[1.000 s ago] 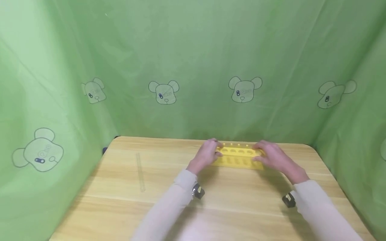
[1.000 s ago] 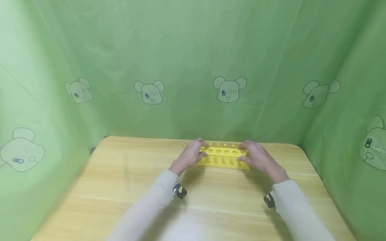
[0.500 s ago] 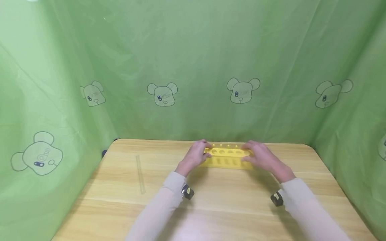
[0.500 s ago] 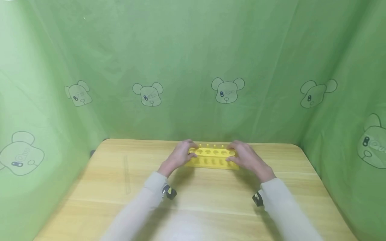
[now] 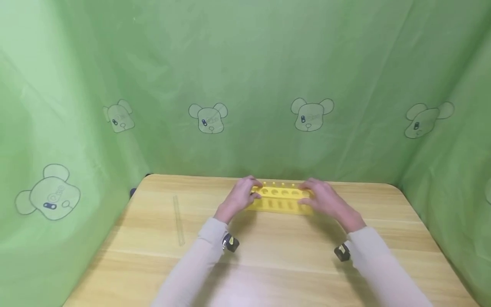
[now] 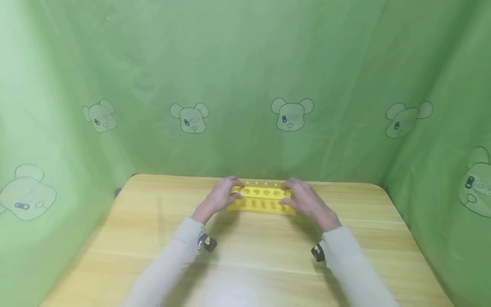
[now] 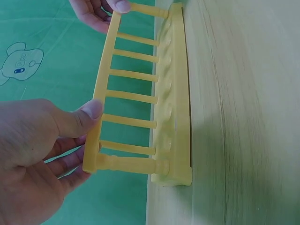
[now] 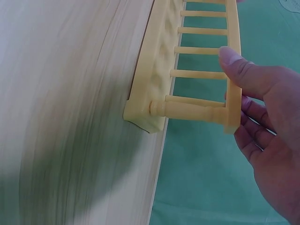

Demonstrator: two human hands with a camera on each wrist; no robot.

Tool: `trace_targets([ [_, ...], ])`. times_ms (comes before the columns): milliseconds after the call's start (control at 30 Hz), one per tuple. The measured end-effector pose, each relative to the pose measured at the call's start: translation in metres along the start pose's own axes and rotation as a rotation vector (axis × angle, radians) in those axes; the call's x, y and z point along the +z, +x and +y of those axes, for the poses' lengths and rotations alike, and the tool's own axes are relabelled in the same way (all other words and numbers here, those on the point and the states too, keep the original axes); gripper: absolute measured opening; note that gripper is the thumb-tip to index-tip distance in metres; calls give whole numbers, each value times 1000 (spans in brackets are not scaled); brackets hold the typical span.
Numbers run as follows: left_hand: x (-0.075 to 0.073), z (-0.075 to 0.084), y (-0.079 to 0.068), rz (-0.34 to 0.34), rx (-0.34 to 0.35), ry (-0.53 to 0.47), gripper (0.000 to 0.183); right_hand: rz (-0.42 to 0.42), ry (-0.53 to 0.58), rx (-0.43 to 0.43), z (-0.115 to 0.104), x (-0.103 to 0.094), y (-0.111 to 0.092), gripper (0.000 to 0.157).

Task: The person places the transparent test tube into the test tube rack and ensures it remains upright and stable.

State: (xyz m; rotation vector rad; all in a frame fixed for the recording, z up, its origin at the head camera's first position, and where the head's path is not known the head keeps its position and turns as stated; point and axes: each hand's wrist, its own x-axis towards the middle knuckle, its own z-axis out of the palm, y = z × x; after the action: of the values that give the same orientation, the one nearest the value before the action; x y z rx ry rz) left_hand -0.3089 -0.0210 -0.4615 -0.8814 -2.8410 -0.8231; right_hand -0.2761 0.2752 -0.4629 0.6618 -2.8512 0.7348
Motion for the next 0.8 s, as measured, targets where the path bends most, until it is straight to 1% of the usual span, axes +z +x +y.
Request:
trace_targets([
  [300, -8, -10, -4, -2, -18, -1, 39, 7, 15, -6, -9, 6, 9, 51],
  [600, -12, -16, -7, 12, -19, -4, 38, 19, 16, -24, -11, 13, 16, 50],
  [800, -16, -21, -8, 9, -35, -21, 39, 20, 22, -22, -15, 16, 20, 50],
])
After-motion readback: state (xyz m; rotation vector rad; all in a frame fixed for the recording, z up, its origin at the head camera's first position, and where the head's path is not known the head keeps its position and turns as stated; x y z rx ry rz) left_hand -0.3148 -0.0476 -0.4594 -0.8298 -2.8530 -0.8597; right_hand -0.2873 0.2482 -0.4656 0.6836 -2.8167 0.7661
